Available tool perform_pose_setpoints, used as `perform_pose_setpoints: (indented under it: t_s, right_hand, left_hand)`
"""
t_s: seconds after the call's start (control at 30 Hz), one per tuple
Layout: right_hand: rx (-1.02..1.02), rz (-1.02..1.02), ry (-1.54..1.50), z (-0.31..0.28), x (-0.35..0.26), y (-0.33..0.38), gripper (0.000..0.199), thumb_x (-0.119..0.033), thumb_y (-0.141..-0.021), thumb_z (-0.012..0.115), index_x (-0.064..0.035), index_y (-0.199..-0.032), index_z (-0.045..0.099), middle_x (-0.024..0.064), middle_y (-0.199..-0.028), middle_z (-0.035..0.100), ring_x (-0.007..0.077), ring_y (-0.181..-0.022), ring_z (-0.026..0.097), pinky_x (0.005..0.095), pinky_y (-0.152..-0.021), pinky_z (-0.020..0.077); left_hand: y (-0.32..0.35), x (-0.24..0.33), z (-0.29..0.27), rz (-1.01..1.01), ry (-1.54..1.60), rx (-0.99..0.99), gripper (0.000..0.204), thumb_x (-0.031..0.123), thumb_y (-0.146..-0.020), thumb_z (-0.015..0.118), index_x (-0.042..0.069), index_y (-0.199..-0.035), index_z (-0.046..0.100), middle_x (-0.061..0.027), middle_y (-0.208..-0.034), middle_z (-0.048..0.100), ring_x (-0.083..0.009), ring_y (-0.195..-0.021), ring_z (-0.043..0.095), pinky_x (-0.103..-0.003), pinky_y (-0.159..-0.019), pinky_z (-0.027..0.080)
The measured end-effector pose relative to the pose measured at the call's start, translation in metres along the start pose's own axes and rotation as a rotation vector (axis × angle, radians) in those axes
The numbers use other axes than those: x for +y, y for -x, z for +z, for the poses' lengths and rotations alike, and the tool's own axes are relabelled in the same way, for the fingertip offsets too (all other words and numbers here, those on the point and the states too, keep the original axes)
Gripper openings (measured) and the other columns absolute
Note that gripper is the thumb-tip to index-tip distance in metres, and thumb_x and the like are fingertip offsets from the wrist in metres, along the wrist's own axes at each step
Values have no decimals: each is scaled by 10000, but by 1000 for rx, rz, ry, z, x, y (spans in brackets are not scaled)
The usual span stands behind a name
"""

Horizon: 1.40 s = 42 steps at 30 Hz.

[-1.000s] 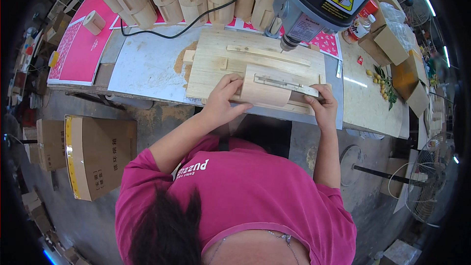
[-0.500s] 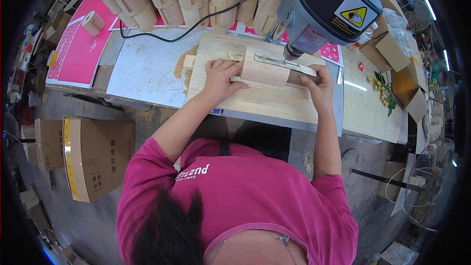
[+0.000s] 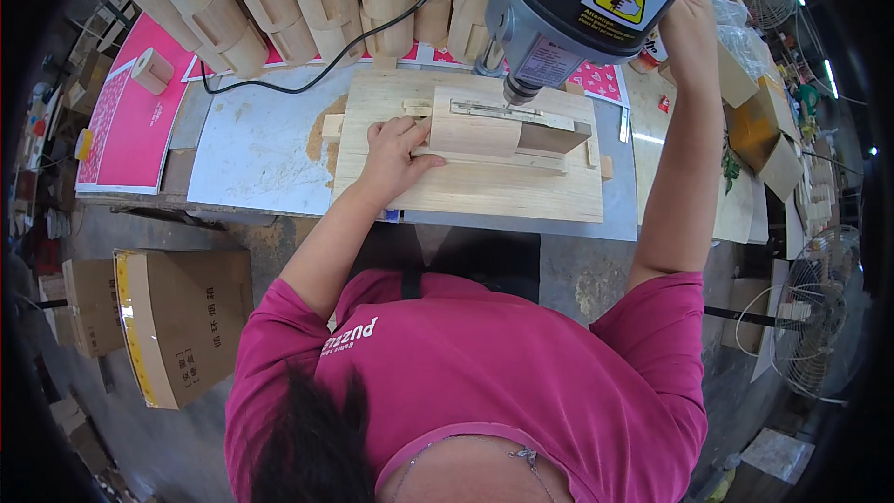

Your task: Using a drill press to create holes in wooden cylindrical components for furniture manufacturing.

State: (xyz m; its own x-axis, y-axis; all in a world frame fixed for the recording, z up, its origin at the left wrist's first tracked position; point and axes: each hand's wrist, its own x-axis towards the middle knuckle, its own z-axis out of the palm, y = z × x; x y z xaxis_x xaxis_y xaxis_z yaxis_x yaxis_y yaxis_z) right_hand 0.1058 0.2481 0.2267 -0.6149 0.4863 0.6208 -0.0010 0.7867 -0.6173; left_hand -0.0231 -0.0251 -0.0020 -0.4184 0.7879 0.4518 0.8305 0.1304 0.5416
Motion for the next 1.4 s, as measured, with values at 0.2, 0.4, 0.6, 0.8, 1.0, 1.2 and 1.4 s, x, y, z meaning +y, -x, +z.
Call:
perform_pose_setpoints:
  t_s: [0.2,0.4,0.6,0.8,1.0,1.2,1.4]
  right_hand:
    - [131,-60,314,1,-49,50,199,-188,-879,502,-8,-898,584,85,-724,566,122,-655,528,237,-608,400]
    - [192,-81,298,24,-60,125,125,-75,-846,518,18,-810,592,154,-668,559,197,-578,545,283,-573,424]
    - [181,-28,177,53,-10,173,228,-19,-865,442,53,-1027,585,117,-767,576,181,-669,541,273,-619,428]
    - [249,-156,72,77,17,180,247,-51,-899,408,70,-1046,565,57,-714,491,109,-639,454,232,-588,384]
    - [287,-263,182,32,-14,147,176,-28,-878,426,53,-785,551,35,-558,423,133,-485,381,249,-467,314]
    - [186,55,287,15,-46,9,264,-265,-873,500,-18,-850,590,96,-663,542,138,-567,489,274,-556,403]
    - [100,-48,324,2,-1,-11,310,-228,-838,458,-13,-1007,604,176,-859,632,256,-775,581,297,-712,435]
  left_hand:
    - [2,-6,0,-13,-24,-7,568,297,-604,744,131,-1117,566,9,-791,531,-180,-823,505,-351,-770,274]
    - [4,-10,-2,-10,-36,28,512,312,-599,737,130,-1053,584,-4,-789,530,-203,-823,513,-374,-753,292]
    - [2,-8,7,12,-9,52,470,329,-579,745,147,-984,590,-6,-804,525,-215,-848,520,-398,-740,296]
    - [8,-2,4,-14,29,51,499,311,-588,745,149,-1028,578,2,-795,513,-196,-840,513,-380,-744,282]
    - [5,-4,7,-2,17,45,500,315,-570,752,152,-1013,588,-16,-795,507,-216,-835,510,-389,-741,280]
    - [-8,11,21,19,-16,60,519,305,-601,741,124,-1059,578,-14,-783,516,-214,-799,519,-373,-749,290]
    - [-16,24,29,21,54,38,496,282,-608,736,127,-1054,584,-6,-775,533,-196,-825,512,-368,-750,292]
